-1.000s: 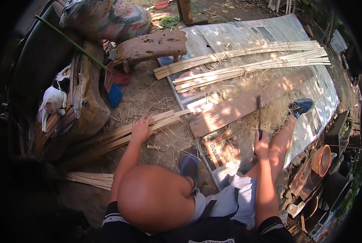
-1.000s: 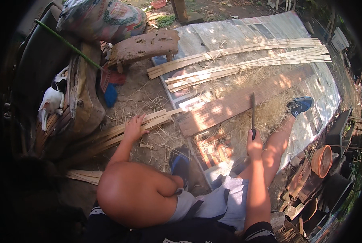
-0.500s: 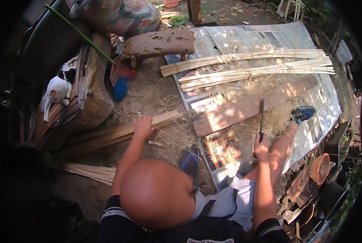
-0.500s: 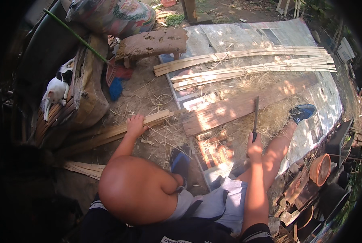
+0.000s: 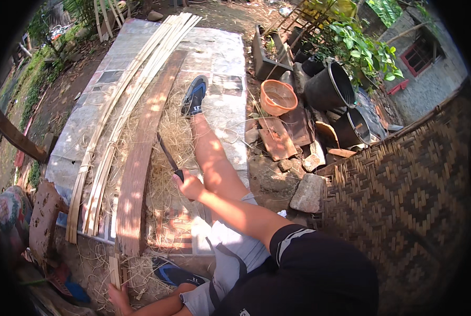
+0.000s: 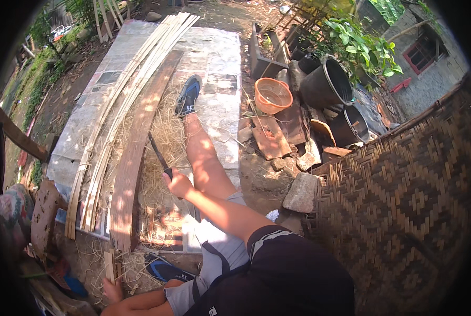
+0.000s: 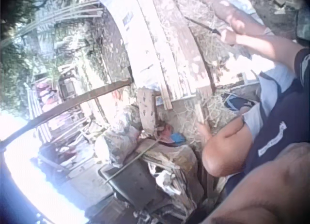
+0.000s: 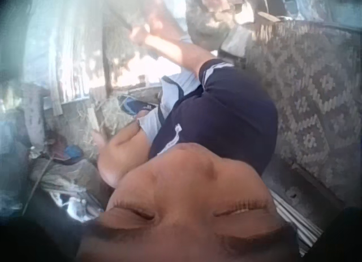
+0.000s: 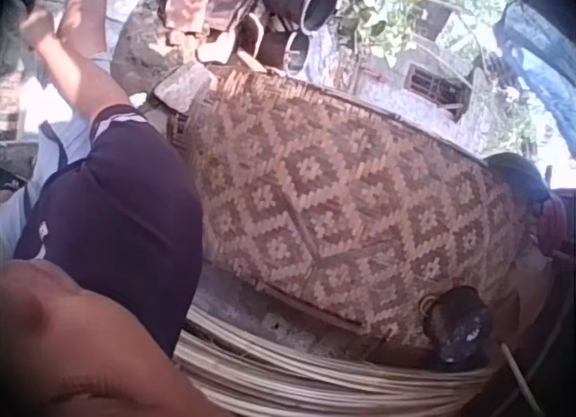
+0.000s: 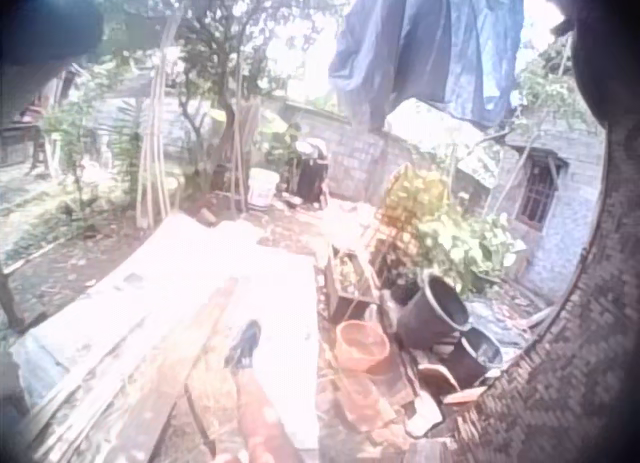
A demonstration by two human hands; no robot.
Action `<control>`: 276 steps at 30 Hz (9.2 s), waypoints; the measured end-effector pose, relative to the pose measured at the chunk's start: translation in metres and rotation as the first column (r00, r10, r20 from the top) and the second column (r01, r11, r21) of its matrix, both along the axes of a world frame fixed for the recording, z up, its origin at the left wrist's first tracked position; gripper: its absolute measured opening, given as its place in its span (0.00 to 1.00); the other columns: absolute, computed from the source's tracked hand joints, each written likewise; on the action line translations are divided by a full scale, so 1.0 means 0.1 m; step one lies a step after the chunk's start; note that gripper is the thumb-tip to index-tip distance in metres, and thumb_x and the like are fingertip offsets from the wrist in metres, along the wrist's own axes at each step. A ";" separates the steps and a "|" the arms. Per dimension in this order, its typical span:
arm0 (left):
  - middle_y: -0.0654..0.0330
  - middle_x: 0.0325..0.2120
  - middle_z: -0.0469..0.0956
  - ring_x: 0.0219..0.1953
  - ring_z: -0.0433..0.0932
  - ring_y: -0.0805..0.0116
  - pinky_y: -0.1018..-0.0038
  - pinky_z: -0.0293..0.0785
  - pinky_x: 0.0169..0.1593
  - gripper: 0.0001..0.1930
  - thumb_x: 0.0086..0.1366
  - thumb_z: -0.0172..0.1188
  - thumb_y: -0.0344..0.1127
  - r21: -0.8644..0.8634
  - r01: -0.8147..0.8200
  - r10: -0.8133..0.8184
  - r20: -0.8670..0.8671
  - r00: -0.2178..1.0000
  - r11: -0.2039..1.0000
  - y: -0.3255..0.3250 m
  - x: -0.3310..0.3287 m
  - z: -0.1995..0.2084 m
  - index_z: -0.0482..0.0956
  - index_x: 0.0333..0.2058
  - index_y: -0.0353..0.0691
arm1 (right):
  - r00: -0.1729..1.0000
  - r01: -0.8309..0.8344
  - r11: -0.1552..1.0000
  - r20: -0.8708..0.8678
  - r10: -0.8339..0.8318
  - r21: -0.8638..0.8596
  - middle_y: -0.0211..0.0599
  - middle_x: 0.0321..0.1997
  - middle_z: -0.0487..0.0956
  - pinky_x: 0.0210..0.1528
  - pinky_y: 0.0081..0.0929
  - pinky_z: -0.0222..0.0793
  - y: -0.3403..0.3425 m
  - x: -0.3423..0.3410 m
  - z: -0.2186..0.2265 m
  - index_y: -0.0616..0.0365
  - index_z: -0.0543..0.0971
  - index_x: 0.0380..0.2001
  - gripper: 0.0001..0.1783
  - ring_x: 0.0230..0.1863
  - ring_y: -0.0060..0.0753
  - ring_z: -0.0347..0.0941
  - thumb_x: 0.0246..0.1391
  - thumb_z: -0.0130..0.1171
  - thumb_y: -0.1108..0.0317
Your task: The person sits on the ground and uses a knife to split long bamboo strips into thinner pieces. They repeatedly cut, separate, and stack the strips on a tarp-covered surface.
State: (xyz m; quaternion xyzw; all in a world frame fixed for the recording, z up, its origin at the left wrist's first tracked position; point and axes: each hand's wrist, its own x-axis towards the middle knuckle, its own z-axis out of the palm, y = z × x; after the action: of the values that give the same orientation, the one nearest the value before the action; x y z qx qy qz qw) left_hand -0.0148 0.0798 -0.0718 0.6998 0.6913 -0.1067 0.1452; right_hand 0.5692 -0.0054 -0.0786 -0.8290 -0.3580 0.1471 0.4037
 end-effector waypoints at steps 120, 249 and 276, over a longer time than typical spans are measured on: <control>0.43 0.65 0.67 0.63 0.71 0.42 0.51 0.68 0.63 0.59 0.47 0.81 0.57 -0.240 0.201 -0.016 0.606 0.795 0.950 -0.69 1.10 1.65 0.57 0.73 0.48 | -0.517 0.372 0.852 -0.680 0.520 0.369 0.57 0.59 0.75 0.61 0.63 0.70 0.81 -1.54 1.08 0.55 0.69 0.66 0.44 0.58 0.57 0.74 0.64 0.45 0.29; 0.47 0.46 0.82 0.46 0.83 0.48 0.59 0.78 0.50 0.34 0.50 0.77 0.40 0.097 -0.239 0.176 0.428 0.886 0.966 -1.66 0.49 2.11 0.76 0.57 0.41 | -0.298 0.559 0.773 -0.796 0.526 0.301 0.21 0.23 0.67 0.35 0.30 0.74 1.16 -0.77 1.23 0.50 0.75 0.47 0.13 0.24 0.20 0.67 0.64 0.60 0.58; 0.50 0.47 0.79 0.50 0.78 0.46 0.54 0.73 0.57 0.36 0.43 0.78 0.39 0.528 -0.026 -0.247 0.441 0.863 0.849 -0.56 1.09 1.69 0.77 0.54 0.43 | -0.106 0.403 0.433 -0.428 0.897 0.807 0.23 0.28 0.65 0.40 0.27 0.69 1.92 -0.05 2.68 0.48 0.72 0.60 0.20 0.28 0.19 0.66 0.68 0.57 0.60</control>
State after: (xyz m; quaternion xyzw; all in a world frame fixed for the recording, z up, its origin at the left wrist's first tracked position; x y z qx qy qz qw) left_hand 0.0946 0.0236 0.0977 0.7562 0.5907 0.2561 0.1169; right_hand 0.5646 0.1861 0.1890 -0.0144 -0.1723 0.5860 0.7917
